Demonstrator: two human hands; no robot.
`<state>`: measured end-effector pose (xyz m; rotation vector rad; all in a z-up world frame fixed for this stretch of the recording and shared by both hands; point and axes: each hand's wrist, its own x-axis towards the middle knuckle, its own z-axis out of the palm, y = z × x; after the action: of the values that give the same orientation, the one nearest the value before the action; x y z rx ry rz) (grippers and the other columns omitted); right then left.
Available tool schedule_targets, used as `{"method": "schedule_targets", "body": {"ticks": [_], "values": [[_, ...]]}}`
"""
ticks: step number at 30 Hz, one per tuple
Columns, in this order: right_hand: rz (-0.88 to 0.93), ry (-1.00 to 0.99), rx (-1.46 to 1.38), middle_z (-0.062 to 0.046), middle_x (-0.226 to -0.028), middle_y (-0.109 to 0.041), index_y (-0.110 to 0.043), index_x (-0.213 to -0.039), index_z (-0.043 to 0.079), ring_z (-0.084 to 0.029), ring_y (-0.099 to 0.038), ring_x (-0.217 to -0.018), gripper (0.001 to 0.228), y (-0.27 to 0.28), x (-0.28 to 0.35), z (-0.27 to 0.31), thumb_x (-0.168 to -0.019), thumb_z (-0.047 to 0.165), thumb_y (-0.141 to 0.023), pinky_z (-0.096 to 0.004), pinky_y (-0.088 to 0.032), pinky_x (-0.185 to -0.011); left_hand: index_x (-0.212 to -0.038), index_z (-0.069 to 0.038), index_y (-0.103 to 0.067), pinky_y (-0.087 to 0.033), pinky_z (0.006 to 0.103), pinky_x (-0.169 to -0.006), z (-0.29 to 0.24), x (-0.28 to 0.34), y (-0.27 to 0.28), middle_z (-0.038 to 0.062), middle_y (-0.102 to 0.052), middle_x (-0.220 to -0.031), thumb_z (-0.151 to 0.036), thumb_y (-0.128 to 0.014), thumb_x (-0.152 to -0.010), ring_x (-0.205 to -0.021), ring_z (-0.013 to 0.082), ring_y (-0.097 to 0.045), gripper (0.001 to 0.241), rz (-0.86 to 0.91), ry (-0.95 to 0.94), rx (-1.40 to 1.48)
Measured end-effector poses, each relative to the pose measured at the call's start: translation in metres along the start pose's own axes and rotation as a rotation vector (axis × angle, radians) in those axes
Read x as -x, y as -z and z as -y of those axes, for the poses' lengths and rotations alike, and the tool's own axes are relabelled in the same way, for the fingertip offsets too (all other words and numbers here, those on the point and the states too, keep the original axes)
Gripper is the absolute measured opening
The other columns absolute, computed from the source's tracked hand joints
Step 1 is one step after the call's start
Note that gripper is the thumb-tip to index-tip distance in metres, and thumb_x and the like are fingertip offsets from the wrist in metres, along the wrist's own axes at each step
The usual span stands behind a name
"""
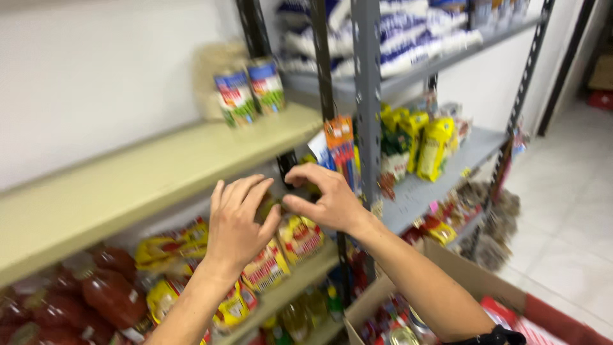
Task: The person picks up cans and a bag of grains from a shelf and places them into a cardboard box.
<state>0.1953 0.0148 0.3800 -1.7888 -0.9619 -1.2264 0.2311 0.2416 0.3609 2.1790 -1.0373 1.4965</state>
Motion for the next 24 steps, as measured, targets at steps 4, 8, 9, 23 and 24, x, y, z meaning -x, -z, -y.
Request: {"method": "schedule_targets", "body": {"ticks": [4,8,9,23,24], "values": [[-0.019,-0.123,0.051,-0.012,-0.107,-0.08,-0.075,-0.12,0.012,-0.032,-0.081,-0.094,0.033,-0.017,-0.075,-0.029,-0.091,0.024,-0.085,-0.044,-0.066,-0.087,-0.141,-0.021,-0.072,-0.045,0.0543,-0.115,0.049,-0.059,0.0,0.005,-0.073,-0.133,-0.038,-0.077,-0.09,-0.124,0.0305,-0.07,0.054,0.063,0.09,0.011],[0.062,-0.356,0.131,-0.017,-0.128,-0.077,-0.072,-0.133,0.016,-0.036,-0.08,-0.106,0.042,-0.042,-0.144,-0.074,-0.093,0.027,-0.079,-0.047,-0.065,-0.092,-0.147,-0.014,-0.067,-0.048,0.0542,-0.116,0.102,-0.114,-0.019,0.019,-0.072,-0.136,-0.044,-0.076,-0.089,-0.132,0.0414,-0.067,0.066,0.279,0.388,0.095],[0.057,-0.336,0.13,-0.017,-0.128,-0.077,-0.072,-0.133,0.016,-0.036,-0.08,-0.106,0.042,-0.049,-0.155,-0.087,-0.093,0.027,-0.079,-0.047,-0.065,-0.092,-0.147,-0.014,-0.067,-0.048,0.0542,-0.116,0.118,-0.12,-0.034,0.019,-0.072,-0.136,-0.044,-0.076,-0.089,-0.132,0.0414,-0.067,0.066,0.261,0.382,0.086],[0.245,-0.575,0.446,-0.01,-0.141,-0.069,-0.06,-0.15,0.033,-0.034,-0.067,-0.135,0.055,-0.107,-0.204,-0.17,-0.096,0.042,-0.063,-0.053,-0.053,-0.116,-0.173,-0.001,-0.028,-0.028,0.0472,-0.133,0.191,-0.186,-0.121,0.019,-0.052,-0.167,-0.045,-0.061,-0.089,-0.158,0.0309,-0.046,0.1,0.555,0.639,0.137],[0.242,-0.575,0.447,-0.01,-0.141,-0.069,-0.06,-0.15,0.033,-0.034,-0.067,-0.135,0.055,-0.108,-0.205,-0.17,-0.096,0.042,-0.063,-0.053,-0.053,-0.116,-0.173,-0.001,-0.028,-0.028,0.0472,-0.133,0.178,-0.187,-0.107,0.019,-0.052,-0.167,-0.045,-0.061,-0.089,-0.158,0.0309,-0.046,0.1,0.554,0.636,0.138]]}}
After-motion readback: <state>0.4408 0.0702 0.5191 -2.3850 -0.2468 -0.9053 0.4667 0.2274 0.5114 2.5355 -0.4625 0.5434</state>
